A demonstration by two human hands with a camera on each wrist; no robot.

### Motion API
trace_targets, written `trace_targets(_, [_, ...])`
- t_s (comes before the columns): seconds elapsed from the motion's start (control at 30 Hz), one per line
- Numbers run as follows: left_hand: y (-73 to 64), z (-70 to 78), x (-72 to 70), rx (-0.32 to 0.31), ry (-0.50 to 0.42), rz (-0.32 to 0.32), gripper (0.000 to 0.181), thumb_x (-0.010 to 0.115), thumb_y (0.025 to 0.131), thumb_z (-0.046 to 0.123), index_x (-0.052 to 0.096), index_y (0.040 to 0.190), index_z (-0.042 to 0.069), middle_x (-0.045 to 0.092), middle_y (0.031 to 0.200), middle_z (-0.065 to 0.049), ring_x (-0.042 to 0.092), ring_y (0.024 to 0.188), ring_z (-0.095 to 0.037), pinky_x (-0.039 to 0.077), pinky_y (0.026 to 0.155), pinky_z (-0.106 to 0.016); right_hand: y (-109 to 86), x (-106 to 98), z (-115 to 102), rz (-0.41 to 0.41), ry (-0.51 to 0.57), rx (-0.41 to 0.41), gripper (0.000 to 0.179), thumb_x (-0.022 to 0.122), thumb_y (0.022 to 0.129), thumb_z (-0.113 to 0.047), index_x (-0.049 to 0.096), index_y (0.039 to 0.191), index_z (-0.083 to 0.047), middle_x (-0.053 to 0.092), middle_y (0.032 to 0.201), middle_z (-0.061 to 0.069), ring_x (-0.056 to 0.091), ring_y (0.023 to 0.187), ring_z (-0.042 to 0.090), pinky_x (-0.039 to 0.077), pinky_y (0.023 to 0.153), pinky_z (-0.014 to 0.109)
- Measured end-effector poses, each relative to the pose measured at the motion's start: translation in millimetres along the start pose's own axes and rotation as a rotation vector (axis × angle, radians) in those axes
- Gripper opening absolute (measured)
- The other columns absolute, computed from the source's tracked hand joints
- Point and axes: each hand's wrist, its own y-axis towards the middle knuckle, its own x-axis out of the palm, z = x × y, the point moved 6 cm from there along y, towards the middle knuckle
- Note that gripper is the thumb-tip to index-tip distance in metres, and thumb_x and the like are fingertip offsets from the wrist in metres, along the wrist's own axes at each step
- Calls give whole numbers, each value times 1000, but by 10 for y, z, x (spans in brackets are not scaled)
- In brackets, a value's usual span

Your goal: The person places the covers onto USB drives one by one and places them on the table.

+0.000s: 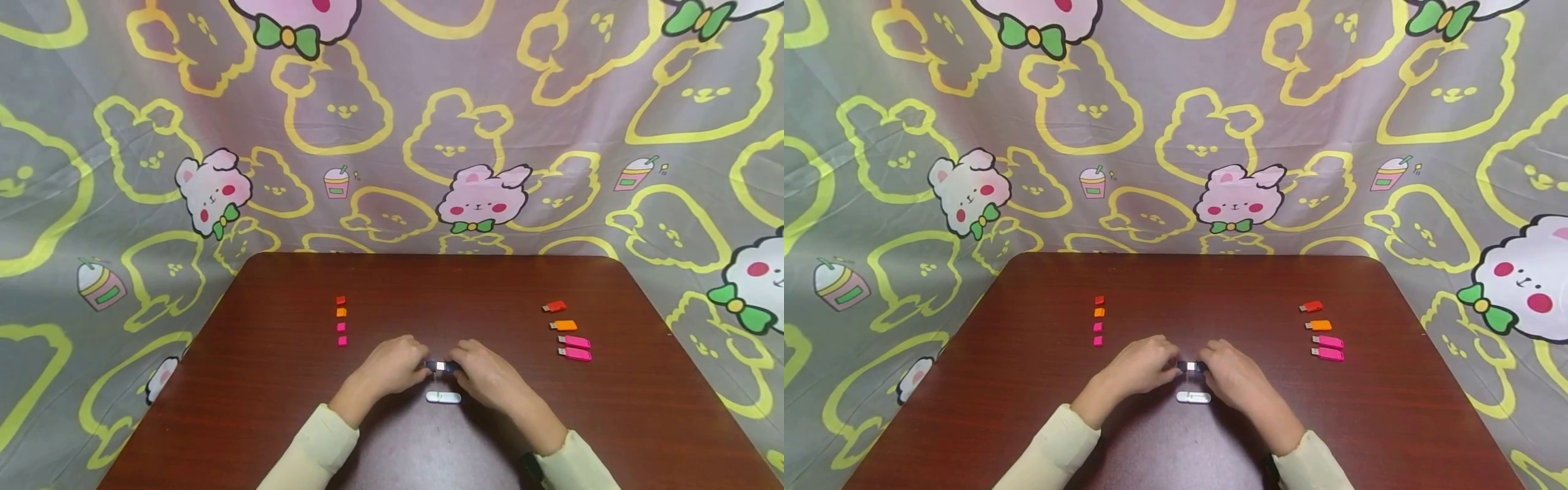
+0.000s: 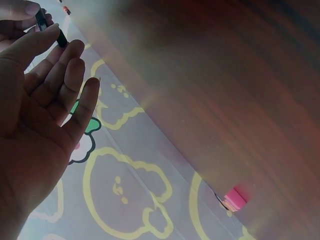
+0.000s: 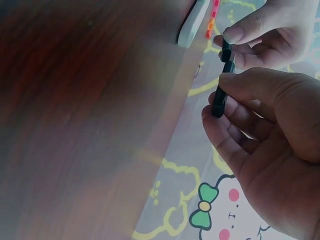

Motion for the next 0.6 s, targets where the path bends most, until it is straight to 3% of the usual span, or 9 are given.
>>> trace_targets(0.6, [7,28,-15,21,6,11,21,80,86,30,66,78,16,56,68,9,50,67,-9,43,58,-25,6,13,-32,21,-5,-21,22,81,77,-1,72,95,-9,63,86,-1,60,82,17,53,71,32])
